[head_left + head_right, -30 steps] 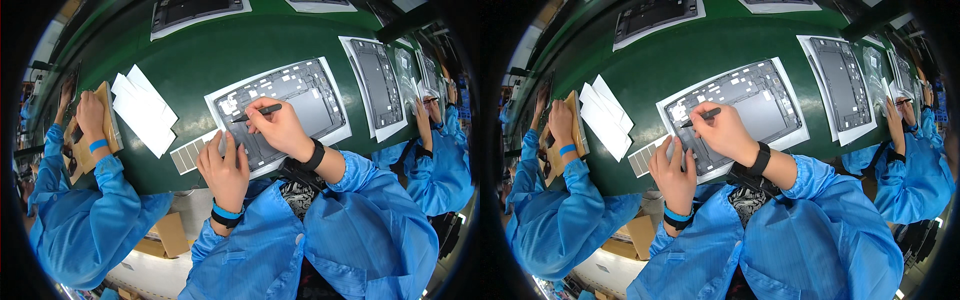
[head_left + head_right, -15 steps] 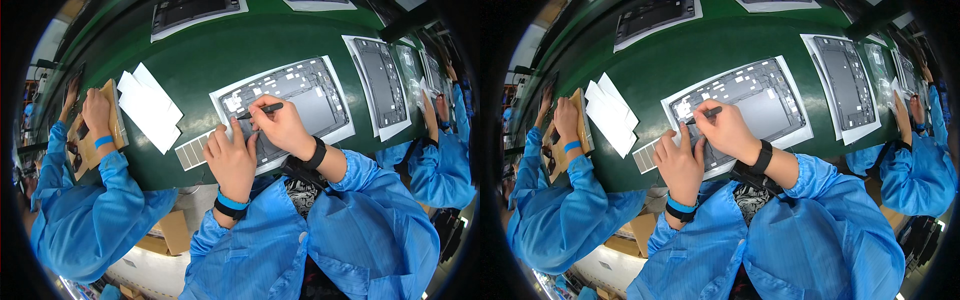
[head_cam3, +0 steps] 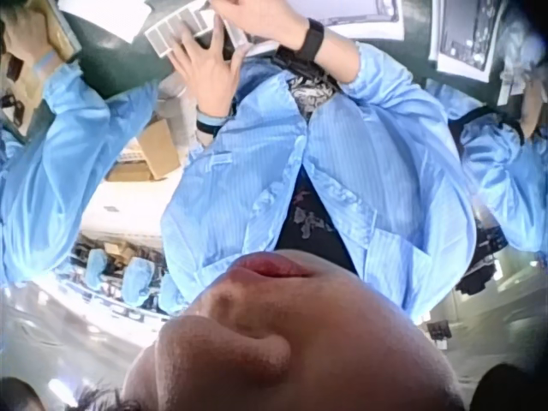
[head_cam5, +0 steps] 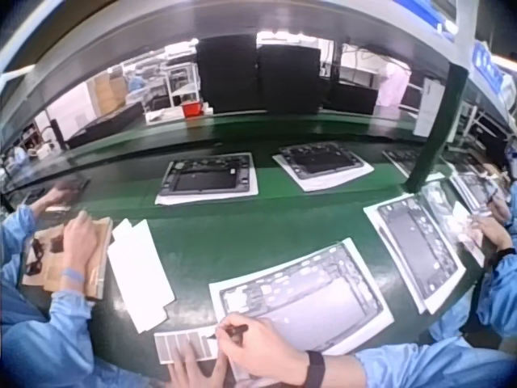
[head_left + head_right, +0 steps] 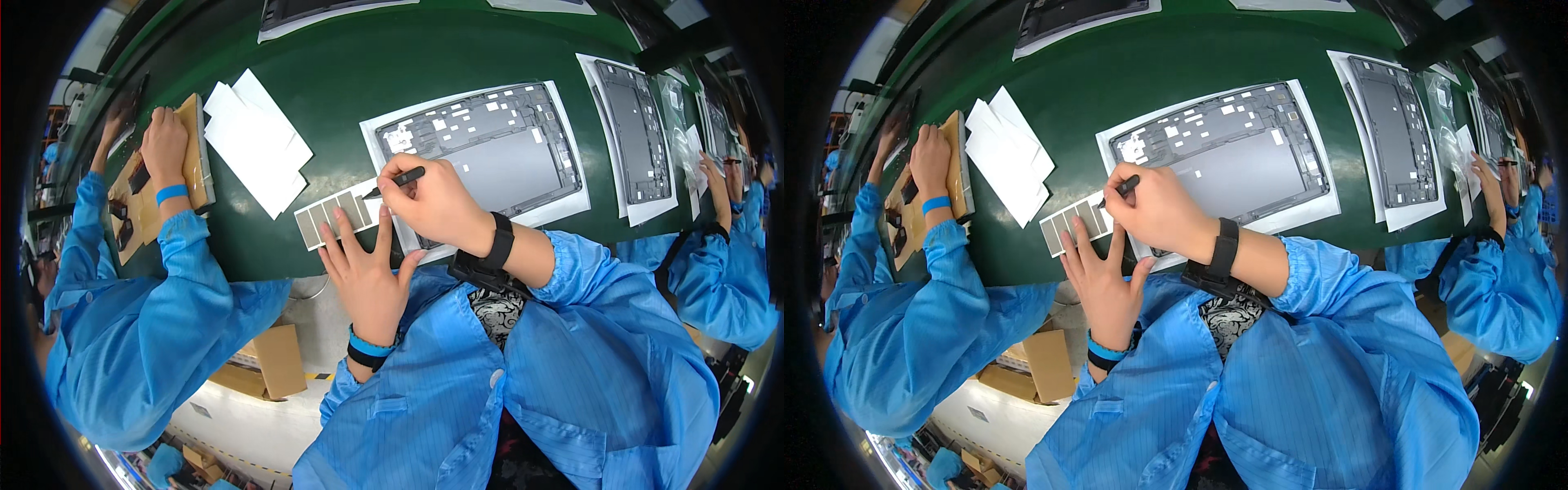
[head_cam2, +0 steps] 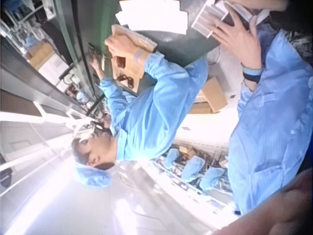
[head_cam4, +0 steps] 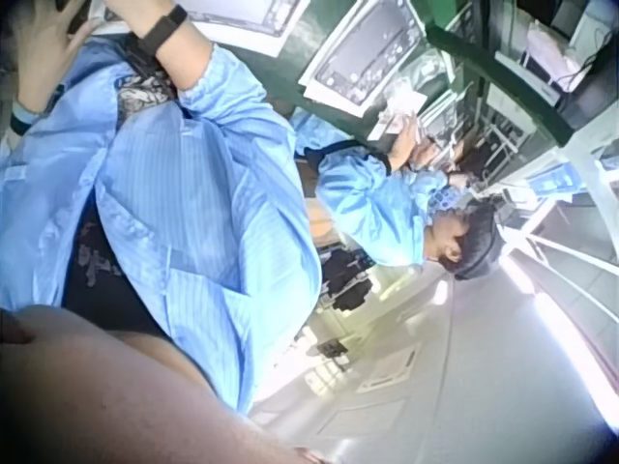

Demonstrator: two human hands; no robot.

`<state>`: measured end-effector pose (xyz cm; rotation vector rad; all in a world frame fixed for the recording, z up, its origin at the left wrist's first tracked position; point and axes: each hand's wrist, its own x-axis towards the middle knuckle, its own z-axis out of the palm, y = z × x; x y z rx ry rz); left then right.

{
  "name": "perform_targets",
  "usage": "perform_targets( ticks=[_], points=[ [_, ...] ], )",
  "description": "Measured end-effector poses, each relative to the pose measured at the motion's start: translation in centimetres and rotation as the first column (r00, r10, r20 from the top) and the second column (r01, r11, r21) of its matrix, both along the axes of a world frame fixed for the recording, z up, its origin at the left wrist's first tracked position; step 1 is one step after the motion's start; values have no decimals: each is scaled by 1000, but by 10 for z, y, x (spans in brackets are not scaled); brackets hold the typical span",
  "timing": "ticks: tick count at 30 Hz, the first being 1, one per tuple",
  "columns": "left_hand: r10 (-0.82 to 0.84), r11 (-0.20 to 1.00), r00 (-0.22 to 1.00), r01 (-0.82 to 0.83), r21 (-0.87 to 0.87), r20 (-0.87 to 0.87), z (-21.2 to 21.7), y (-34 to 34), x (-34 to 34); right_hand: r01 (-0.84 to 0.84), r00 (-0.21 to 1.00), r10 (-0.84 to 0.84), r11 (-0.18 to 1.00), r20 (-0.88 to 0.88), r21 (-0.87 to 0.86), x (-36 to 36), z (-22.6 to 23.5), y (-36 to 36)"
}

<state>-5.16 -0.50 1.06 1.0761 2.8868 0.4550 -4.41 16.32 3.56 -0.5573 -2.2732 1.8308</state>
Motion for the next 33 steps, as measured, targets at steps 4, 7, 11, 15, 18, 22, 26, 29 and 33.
perform_targets(
  ticks=[4,7,11,15,18,22,26,29,33],
  points=[
    [1,1000,1000,-1,12,7,0,1,2,33,994,-43,995,-104,-96,1,-14,-9],
    [10,999,1000,-10,31,15,-1,2,2,150,953,-211,952,-216,-267,11,-7,-13],
    [63,992,997,-57,111,-53,-5,4,3,156,975,-202,921,-93,-358,52,11,7],
    [-28,936,993,66,346,-114,-15,-1,8,114,992,-127,958,-30,-263,77,-4,17],
    [-64,944,994,89,317,-89,-17,7,9,128,990,-140,953,-23,-276,78,-12,17],
    [-90,947,991,116,299,-100,-17,7,11,119,990,-134,957,-38,-263,77,-16,18],
    [-97,942,991,120,314,-89,-18,7,11,161,983,-180,950,-48,-266,76,-17,14],
    [-106,943,990,131,307,-97,-18,6,11,174,981,-187,968,-56,-182,78,-18,12],
    [-104,940,993,114,321,-50,-15,11,11,179,973,-173,984,-155,21,78,-19,8]
  ],
)
